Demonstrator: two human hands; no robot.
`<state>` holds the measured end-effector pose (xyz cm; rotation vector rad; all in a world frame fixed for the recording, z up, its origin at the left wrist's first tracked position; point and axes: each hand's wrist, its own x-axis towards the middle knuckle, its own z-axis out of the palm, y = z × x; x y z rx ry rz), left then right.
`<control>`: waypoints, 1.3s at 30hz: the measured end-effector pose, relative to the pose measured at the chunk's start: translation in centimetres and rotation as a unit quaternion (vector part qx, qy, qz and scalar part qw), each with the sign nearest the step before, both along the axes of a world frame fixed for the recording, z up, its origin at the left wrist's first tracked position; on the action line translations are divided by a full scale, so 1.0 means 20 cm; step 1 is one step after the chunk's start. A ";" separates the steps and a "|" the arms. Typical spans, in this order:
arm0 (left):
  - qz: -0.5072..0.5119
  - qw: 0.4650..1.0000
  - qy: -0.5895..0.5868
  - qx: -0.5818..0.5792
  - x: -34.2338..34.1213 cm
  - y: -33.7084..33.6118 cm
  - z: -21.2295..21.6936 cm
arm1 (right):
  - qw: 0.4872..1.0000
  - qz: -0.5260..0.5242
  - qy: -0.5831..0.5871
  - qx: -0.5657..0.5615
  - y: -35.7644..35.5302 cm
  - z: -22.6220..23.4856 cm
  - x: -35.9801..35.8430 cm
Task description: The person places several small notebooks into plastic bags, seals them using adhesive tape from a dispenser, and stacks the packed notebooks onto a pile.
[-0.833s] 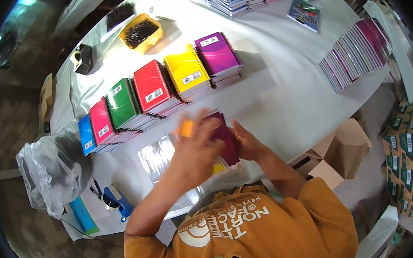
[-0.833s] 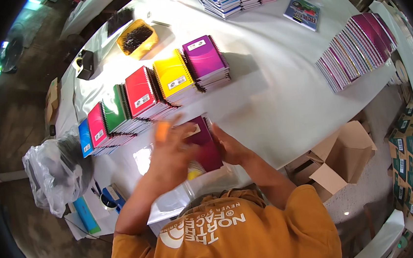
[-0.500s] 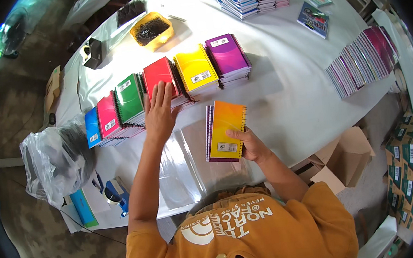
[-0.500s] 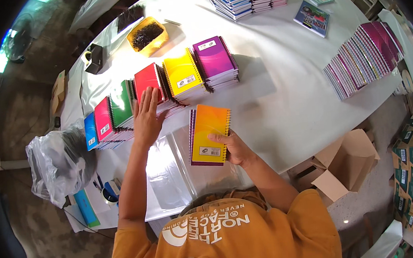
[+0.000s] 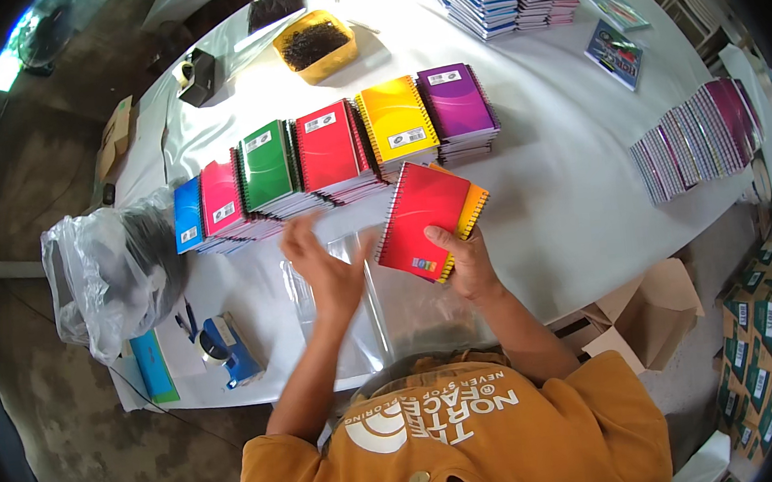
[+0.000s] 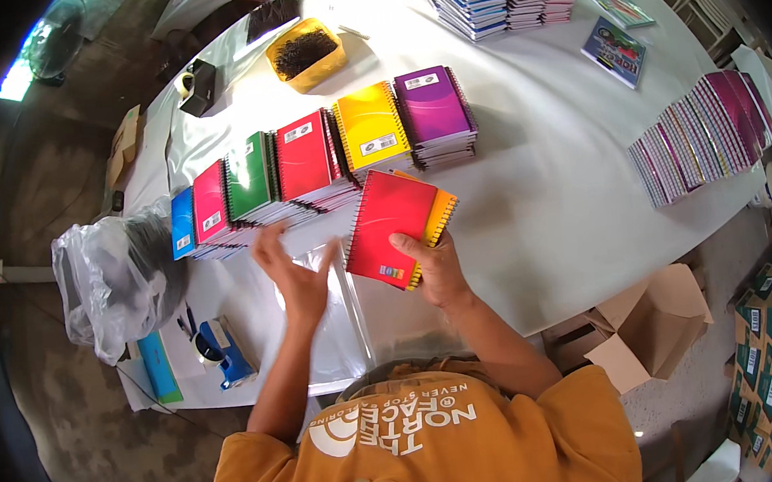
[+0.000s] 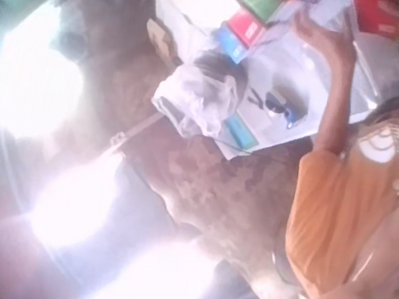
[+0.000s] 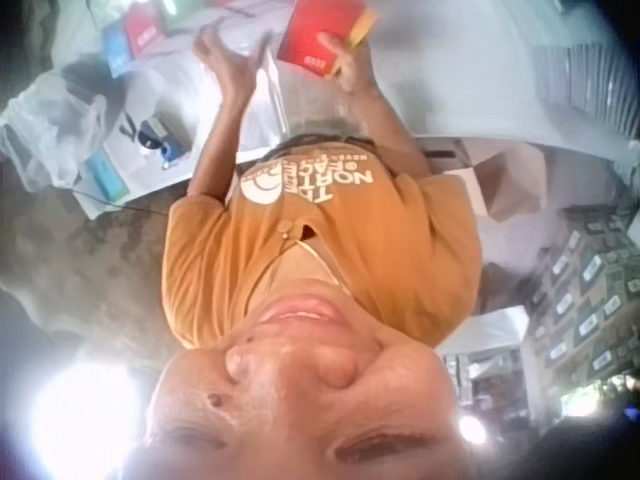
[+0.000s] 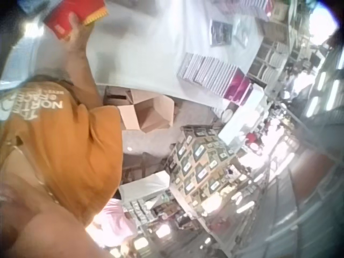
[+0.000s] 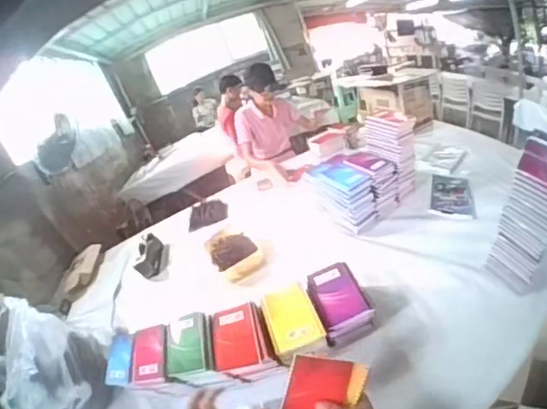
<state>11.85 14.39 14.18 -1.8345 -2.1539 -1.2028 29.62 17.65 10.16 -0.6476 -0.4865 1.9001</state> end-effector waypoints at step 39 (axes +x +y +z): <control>-0.900 0.230 -0.322 -0.182 0.08 -1.00 0.38 | 0.934 -0.356 0.017 -0.011 -2.02 0.02 -0.47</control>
